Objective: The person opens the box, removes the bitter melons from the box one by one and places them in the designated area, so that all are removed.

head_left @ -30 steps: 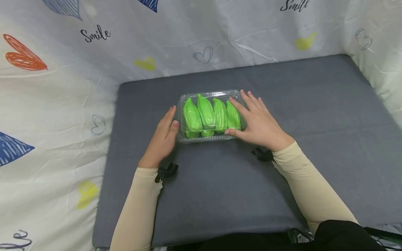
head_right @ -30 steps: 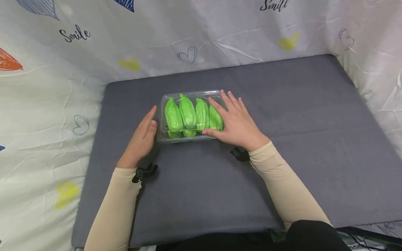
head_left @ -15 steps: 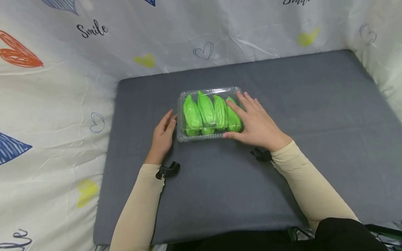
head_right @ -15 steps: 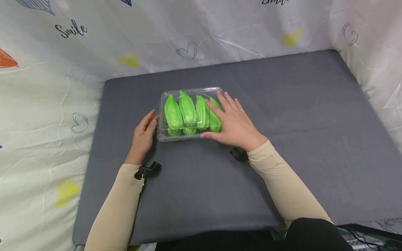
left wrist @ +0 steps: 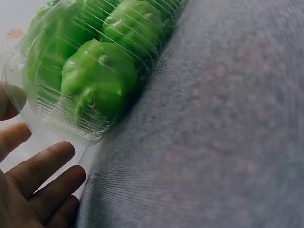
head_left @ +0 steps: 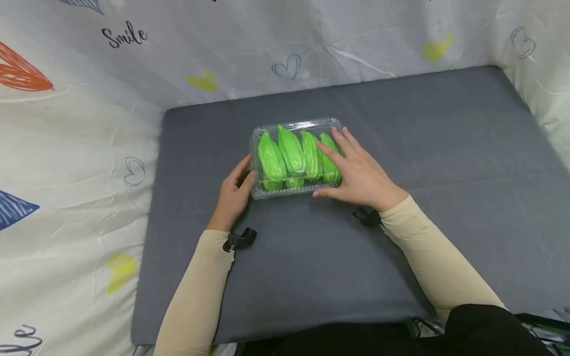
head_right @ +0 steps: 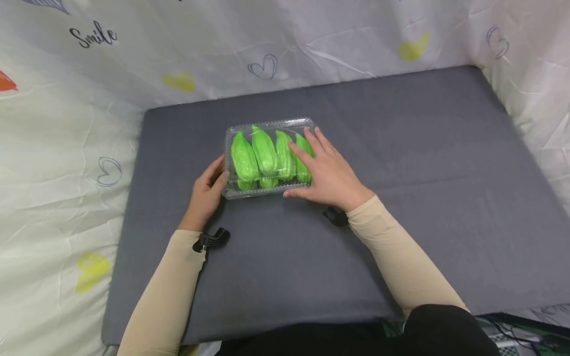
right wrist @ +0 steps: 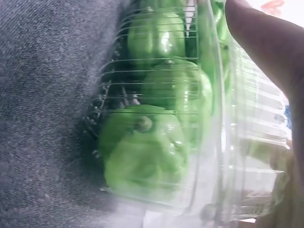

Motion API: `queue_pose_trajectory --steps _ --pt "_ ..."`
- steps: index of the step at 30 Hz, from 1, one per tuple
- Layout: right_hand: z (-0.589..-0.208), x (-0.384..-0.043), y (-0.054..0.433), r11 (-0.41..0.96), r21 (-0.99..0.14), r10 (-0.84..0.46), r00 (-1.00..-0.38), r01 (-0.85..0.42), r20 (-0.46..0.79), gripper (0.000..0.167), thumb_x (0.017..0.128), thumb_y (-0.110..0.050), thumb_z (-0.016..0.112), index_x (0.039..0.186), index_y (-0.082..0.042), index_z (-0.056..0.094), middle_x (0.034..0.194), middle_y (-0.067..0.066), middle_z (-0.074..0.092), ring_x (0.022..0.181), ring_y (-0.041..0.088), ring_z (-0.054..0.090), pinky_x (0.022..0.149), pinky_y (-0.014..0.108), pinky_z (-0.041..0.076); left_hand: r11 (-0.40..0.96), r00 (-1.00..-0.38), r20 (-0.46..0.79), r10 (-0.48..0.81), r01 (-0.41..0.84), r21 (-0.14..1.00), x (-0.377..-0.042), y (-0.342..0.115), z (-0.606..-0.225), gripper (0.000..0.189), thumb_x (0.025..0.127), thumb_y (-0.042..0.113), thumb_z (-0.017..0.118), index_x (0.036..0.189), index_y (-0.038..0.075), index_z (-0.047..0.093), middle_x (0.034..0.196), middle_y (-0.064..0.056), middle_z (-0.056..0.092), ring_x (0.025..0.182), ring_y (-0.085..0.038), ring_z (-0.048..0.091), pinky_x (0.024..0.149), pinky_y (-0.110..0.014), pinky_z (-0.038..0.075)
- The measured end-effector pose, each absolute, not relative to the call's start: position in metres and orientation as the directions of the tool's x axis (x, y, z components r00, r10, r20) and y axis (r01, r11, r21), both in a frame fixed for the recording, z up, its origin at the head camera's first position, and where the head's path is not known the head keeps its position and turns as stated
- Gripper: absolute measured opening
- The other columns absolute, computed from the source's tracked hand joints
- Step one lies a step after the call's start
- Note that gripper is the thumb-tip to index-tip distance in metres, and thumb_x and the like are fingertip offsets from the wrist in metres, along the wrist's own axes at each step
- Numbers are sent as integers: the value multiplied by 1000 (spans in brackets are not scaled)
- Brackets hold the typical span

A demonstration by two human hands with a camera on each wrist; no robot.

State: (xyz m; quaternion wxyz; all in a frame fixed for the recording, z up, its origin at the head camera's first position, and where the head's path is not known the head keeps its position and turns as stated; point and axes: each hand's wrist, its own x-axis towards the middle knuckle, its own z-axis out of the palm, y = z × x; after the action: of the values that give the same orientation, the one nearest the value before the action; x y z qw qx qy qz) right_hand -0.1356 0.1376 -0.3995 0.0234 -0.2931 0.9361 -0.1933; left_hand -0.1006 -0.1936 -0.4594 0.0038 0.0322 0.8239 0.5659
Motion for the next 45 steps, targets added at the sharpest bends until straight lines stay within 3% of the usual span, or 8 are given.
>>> queue_pose_trajectory --steps 6,12,17,21,27,33,41,45 --pt "-406 -138 134 727 -390 -555 -818 -565 151 111 79 -70 81 166 -20 34 173 20 15 161 43 8 115 67 36 348 -998 30 53 47 936 -100 -195 -459 55 111 23 54 164 19 39 159 -16 49 145 -32 49 115 -52 41" --pt "-417 -136 134 689 -367 -555 -780 -625 287 92 81 -59 83 155 -15 52 168 22 30 157 51 19 91 68 54 399 -999 30 42 45 916 -100 -194 -460 54 110 31 55 162 24 43 158 -12 52 143 -28 52 115 -50 43" --pt "-424 -134 134 666 -348 -549 -749 -660 370 81 81 -49 81 149 -12 57 164 21 38 153 56 24 73 65 59 388 -999 28 40 41 921 -101 -194 -461 53 110 30 55 162 24 44 158 -12 52 143 -28 52 114 -51 43" --pt "-428 -133 133 655 -353 -533 -740 -668 412 80 79 -43 78 149 -12 57 163 21 41 152 57 25 68 65 59 381 -999 29 34 40 924 -101 -194 -461 53 109 29 56 161 23 45 156 -13 53 142 -29 54 114 -51 43" --pt "-433 -131 133 653 -361 -511 -740 -665 438 75 78 -36 76 146 -8 59 161 21 44 153 56 25 88 68 56 383 -998 43 41 56 922 -101 -193 -461 53 109 29 57 161 21 46 150 -16 59 136 -29 58 111 -51 45" --pt "-436 -130 133 632 -408 -493 -748 -659 444 70 78 -25 76 142 -4 60 160 22 45 154 54 23 115 65 37 388 -998 41 41 54 920 -102 -191 -462 54 109 24 56 161 17 44 150 -17 59 136 -32 59 110 -52 45" --pt "-433 -128 134 606 -464 -487 -762 -647 426 61 78 -14 73 135 0 61 159 23 45 156 52 20 123 59 28 388 -999 9 36 22 921 -102 -188 -458 55 109 14 54 162 8 40 155 -23 52 138 -39 55 111 -56 43" --pt "-429 -126 134 609 -473 -488 -770 -637 410 58 78 -10 72 135 0 62 160 23 45 156 52 20 122 60 29 388 -999 30 32 40 921 -102 -188 -459 54 110 17 54 162 12 42 152 -21 56 137 -36 57 109 -54 45"
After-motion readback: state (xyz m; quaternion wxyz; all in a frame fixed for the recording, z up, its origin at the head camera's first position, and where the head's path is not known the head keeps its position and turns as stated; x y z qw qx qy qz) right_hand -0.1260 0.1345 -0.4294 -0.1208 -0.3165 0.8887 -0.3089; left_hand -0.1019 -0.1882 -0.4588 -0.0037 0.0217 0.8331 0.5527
